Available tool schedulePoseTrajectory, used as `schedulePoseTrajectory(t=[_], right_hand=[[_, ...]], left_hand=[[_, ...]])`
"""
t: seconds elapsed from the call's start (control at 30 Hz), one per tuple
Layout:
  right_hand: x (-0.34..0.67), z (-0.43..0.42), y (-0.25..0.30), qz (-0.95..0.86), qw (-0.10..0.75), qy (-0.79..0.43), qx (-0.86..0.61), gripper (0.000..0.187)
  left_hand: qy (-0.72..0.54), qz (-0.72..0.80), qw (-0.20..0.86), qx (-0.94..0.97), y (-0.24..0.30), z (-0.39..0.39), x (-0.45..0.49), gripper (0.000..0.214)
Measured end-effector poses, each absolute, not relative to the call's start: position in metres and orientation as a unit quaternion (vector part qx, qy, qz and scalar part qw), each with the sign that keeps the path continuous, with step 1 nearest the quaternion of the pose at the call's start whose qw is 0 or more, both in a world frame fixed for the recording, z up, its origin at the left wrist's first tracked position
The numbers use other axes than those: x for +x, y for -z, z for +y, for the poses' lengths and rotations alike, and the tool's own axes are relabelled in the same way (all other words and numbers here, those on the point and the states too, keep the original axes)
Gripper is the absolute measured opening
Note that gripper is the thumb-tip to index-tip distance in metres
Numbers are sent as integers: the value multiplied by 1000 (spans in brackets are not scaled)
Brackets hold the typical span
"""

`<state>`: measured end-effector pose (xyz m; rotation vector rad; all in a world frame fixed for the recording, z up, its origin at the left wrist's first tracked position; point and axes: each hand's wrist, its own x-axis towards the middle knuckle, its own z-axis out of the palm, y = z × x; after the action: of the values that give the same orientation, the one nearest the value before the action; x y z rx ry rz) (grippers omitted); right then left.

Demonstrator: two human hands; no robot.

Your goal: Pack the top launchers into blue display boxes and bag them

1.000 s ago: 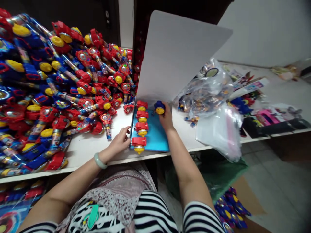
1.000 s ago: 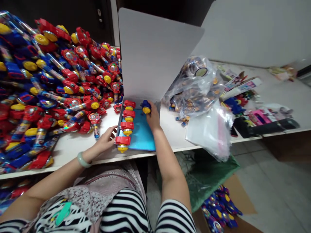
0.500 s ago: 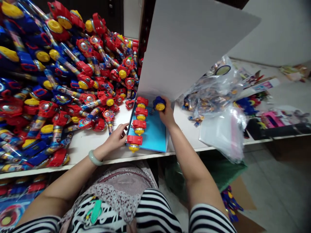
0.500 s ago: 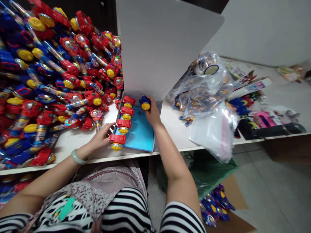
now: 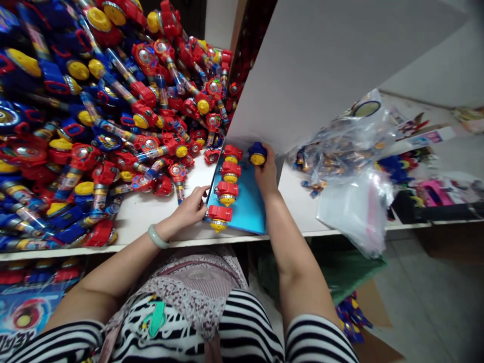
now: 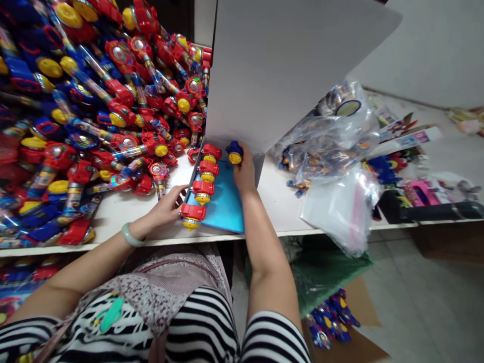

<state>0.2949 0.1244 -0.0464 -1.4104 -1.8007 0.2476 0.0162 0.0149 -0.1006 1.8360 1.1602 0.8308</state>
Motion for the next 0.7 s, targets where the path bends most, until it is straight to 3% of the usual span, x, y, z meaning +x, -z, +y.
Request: schedulePoseTrajectory(t=[0.7], right_hand=[[287, 120, 59, -740, 381, -188, -520, 68]], left_hand=[[-311, 461, 412, 721, 103, 14, 9, 68]])
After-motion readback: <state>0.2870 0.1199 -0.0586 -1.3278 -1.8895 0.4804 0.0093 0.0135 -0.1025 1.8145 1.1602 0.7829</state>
